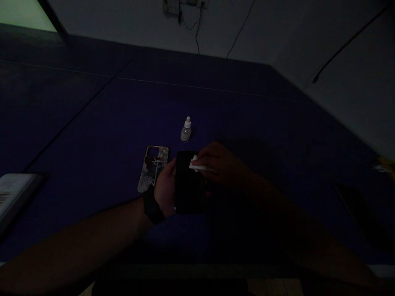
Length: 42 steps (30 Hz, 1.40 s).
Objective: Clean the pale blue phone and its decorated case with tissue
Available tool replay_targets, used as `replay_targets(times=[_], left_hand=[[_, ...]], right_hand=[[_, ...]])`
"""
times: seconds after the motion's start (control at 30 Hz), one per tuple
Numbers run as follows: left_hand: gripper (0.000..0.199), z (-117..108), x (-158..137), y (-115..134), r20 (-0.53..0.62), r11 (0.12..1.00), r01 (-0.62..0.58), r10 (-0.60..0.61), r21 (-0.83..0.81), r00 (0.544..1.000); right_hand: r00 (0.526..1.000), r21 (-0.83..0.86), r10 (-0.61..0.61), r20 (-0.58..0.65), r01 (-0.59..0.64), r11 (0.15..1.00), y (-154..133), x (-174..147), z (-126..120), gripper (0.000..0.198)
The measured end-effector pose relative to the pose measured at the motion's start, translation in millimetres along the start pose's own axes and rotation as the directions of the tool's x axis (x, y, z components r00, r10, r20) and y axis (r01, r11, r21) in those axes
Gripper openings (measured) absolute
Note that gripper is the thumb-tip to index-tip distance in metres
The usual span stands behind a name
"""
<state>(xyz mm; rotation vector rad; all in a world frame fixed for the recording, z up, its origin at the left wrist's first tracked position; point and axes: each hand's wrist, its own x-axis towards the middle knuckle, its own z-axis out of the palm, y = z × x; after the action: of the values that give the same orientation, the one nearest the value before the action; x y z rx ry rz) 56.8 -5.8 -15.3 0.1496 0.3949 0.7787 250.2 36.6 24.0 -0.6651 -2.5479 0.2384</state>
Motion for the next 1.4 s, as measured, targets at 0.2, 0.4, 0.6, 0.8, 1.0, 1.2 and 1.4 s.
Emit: replay_targets(times=[0.2,0.4,0.6,0.8,1.0,1.2,1.4], left_hand=[[0.05,1,1,-1,-0.038,1.0,-0.022,0.022,-0.001,0.999],[0.052,7,-1,-3,0.005,0.999,0.054,-0.054,-0.002,0.999],[0.051,8,2,-4,-0.018,0.999,-0.025,0.025,-0.029,1.0],[0.044,9,0,-3,-0.143,0.999,-0.045,0.044,-0.001,0.989],[0.049,14,0,-3,-0.232,0.999,-0.045,0.046,0.007,0.972],[0.052,9,1,-3,-0.158,0.999,-0.041,0.041,0.004,0.987],[0.045,-3,10,-7,-0.024,0.993,-0.113,0.113,-0.021,0.993]], right_hand=[[0.962,0.025,-0.124,0.243,0.122,0.992,-18,3,-22,0.013],[0.999,-0.141,-0.038,0.031,0.042,0.989,-7,1,-18,0.019],[0.941,0.077,-0.142,0.306,0.124,0.989,-25,-1,-15,0.008],[0.978,-0.002,-0.014,0.21,0.015,1.0,-9,-5,-19,0.013],[0.959,0.003,-0.037,0.28,0.037,0.999,-19,-5,-24,0.011],[0.907,0.125,-0.151,0.392,0.11,0.986,-26,-3,-21,0.008],[0.991,-0.163,-0.048,0.121,0.067,0.984,-25,-4,-12,0.015]])
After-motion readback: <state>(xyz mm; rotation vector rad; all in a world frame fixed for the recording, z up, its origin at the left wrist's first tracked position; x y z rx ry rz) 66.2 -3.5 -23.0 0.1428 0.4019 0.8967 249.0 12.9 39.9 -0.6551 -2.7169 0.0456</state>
